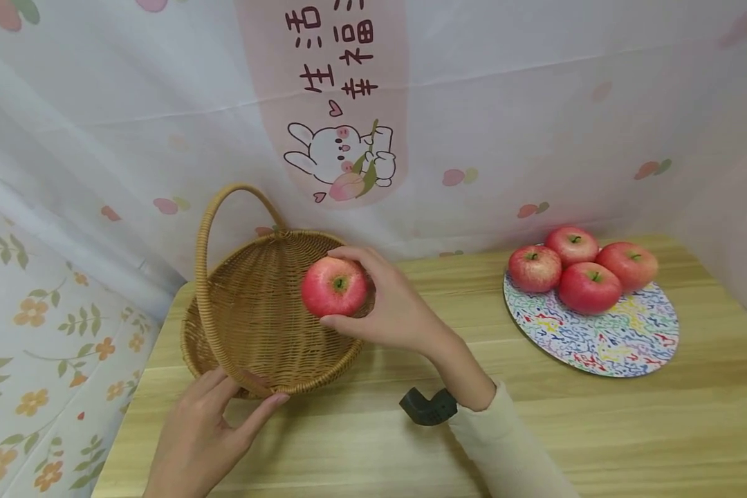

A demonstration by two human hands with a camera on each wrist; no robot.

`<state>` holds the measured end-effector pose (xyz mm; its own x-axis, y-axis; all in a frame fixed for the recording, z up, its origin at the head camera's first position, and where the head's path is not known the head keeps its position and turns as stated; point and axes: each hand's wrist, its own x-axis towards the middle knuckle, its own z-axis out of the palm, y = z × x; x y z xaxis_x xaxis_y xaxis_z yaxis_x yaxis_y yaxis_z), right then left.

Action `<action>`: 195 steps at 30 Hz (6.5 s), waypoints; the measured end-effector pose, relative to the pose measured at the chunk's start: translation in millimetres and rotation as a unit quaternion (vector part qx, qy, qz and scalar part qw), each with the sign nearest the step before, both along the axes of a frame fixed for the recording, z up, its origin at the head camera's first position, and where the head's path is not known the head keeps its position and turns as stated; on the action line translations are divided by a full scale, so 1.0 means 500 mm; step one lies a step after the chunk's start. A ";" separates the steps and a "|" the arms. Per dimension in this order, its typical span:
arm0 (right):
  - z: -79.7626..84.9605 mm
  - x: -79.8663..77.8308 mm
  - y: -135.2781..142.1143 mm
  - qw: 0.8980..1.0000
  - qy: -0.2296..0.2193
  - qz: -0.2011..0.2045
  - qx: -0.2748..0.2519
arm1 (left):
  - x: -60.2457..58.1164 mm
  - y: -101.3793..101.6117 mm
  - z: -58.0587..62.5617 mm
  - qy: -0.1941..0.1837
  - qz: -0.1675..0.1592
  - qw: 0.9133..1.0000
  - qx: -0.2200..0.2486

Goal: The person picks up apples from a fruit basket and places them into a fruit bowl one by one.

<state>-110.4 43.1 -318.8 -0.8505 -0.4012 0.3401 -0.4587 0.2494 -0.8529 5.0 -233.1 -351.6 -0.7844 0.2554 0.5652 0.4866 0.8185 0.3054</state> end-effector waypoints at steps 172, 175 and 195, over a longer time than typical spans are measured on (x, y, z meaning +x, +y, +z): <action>-0.126 0.143 0.684 0.862 -0.204 -0.418 0.204 | 0.002 0.005 0.012 -0.013 0.022 0.999 -0.021; -0.126 0.143 0.685 0.862 -0.207 -0.414 0.207 | 0.001 0.002 0.010 0.007 0.022 0.999 -0.030; -0.124 0.143 0.690 0.863 -0.214 -0.405 0.212 | -0.002 -0.001 0.006 0.035 0.021 0.998 -0.037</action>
<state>-38.9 388.2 -380.6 -0.9214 0.3735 -0.1071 0.3481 0.6714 -0.6543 4.1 -233.8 -348.5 -0.7541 0.2663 0.6004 0.4692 0.8581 0.2087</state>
